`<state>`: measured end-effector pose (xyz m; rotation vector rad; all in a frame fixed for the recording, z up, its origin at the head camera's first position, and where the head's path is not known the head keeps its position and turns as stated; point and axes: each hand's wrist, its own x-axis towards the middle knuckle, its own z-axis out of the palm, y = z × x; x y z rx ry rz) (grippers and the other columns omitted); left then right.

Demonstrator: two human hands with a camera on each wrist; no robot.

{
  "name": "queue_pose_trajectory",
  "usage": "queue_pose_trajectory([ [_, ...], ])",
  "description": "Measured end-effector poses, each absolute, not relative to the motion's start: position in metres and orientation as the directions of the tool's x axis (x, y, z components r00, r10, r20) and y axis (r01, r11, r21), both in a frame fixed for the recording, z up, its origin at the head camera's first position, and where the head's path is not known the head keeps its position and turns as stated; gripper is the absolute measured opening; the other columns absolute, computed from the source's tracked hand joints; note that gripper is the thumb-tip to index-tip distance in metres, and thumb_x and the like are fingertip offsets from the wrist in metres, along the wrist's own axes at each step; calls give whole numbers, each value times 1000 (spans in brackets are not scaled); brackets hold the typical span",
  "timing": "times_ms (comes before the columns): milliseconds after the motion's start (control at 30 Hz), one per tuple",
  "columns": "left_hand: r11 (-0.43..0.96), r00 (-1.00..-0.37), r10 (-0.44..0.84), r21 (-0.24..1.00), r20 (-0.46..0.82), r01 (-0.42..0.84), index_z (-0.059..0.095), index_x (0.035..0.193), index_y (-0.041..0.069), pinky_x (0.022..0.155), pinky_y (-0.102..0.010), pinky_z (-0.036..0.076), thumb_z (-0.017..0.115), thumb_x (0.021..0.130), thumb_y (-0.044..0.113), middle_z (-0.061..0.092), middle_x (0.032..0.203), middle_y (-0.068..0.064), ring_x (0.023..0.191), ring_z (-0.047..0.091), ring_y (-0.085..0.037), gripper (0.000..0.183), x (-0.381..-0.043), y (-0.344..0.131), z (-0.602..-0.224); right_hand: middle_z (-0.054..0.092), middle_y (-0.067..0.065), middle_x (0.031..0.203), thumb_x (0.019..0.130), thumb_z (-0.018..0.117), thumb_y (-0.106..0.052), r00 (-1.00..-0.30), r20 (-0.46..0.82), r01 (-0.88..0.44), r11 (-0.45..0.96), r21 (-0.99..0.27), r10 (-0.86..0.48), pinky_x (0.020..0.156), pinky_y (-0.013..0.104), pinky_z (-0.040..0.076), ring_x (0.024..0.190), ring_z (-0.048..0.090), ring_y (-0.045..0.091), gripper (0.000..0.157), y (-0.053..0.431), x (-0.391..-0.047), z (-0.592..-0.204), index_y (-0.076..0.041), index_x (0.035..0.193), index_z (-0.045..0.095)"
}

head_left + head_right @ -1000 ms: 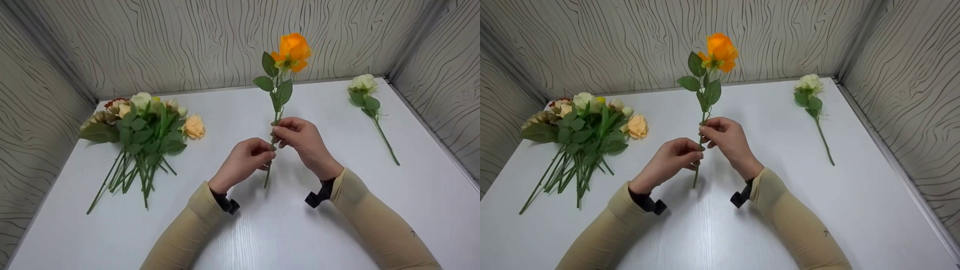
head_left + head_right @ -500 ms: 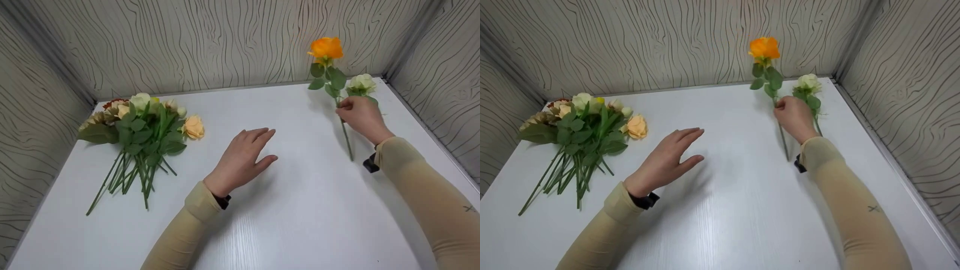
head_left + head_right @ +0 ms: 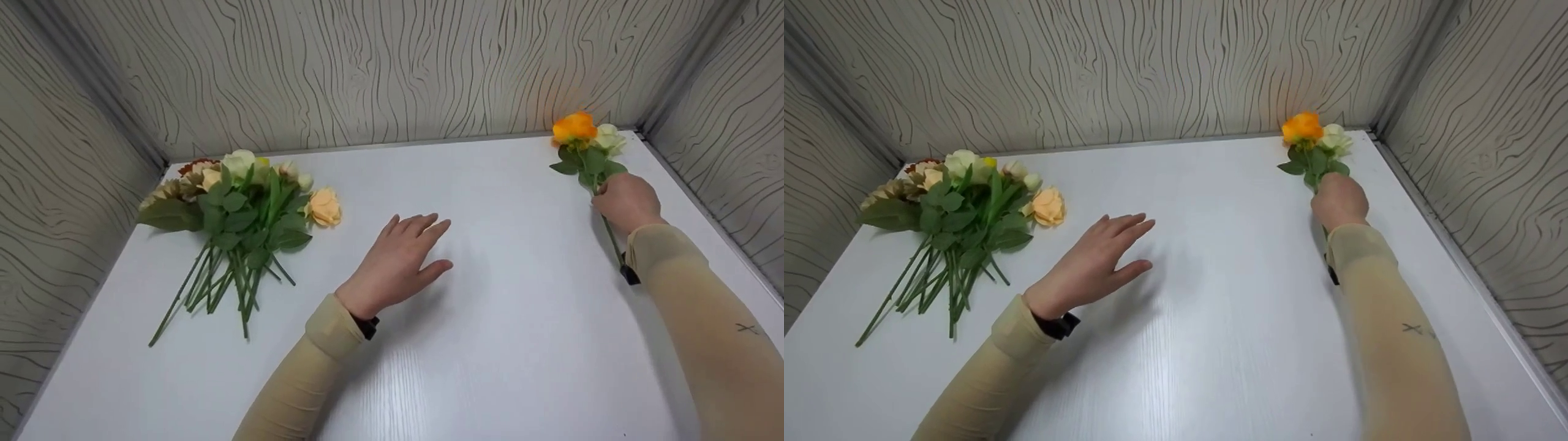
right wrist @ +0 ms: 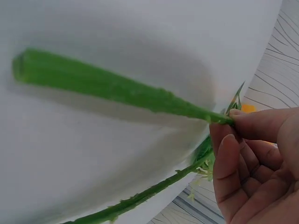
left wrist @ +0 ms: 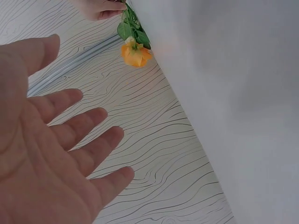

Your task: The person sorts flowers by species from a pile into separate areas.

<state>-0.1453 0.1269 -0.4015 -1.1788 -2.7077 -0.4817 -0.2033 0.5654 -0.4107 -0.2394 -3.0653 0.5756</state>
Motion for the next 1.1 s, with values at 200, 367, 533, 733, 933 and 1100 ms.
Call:
queue_pose_trajectory([
  [200, 623, -673, 697, 254, 249, 740, 42, 157, 15, 121, -52, 24, 61, 103, 43, 45, 156, -9, 143, 42, -25, 64, -145, 128, -402, 58, 10, 67, 91, 59, -9, -989, 2, 139, 922, -362, 151, 55, 41, 42, 63, 50, 29, 19, 570, -201, -415, 4, 80, 68],
  [367, 620, -673, 699, 265, 242, 738, 42, 156, 14, 121, -50, 26, 61, 103, 43, 45, 156, -10, 143, 43, -25, 63, -146, 129, -402, 66, 22, 86, 97, 59, -16, -983, -3, 168, 902, -398, 182, 68, 51, 50, 75, 56, 35, 28, 570, -198, -414, 11, 99, 67],
  [533, 626, -680, 696, 268, 232, 732, 42, 156, 14, 120, -49, 28, 61, 103, 42, 46, 156, -9, 143, 42, -24, 63, -148, 128, -404, 61, 34, 113, 104, 53, -30, -979, 58, 148, 873, -465, 196, 84, 63, 47, 97, 57, 46, 47, 565, -193, -406, 14, 119, 58],
  [733, 645, -698, 675, 267, 238, 716, 44, 155, 14, 120, -51, 29, 63, 103, 40, 49, 153, -9, 142, 44, -24, 61, -154, 124, -409, 56, 29, 129, 106, 48, -44, -980, 98, 93, 835, -542, 172, 93, 63, 44, 112, 53, 45, 60, 534, -189, -396, 7, 137, 52],
  [933, 709, -754, 601, 257, 266, 657, 53, 149, 11, 114, -48, 38, 64, 103, 35, 56, 147, -11, 136, 51, -28, 53, -165, 105, -409, 55, 23, 140, 105, 54, -41, -979, 191, -50, 828, -558, 70, 105, 62, 38, 127, 48, 42, 55, 479, -178, -389, 0, 142, 54],
  [1100, 803, -826, 476, 235, 303, 548, 68, 130, 6, 93, -45, 55, 68, 101, 22, 70, 123, -13, 110, 67, -31, 34, -180, 64, -407, 54, 17, 144, 104, 60, -35, -970, 238, -183, 819, -544, -59, 111, 59, 34, 134, 45, 39, 50, 434, -162, -391, -6, 145, 54],
])
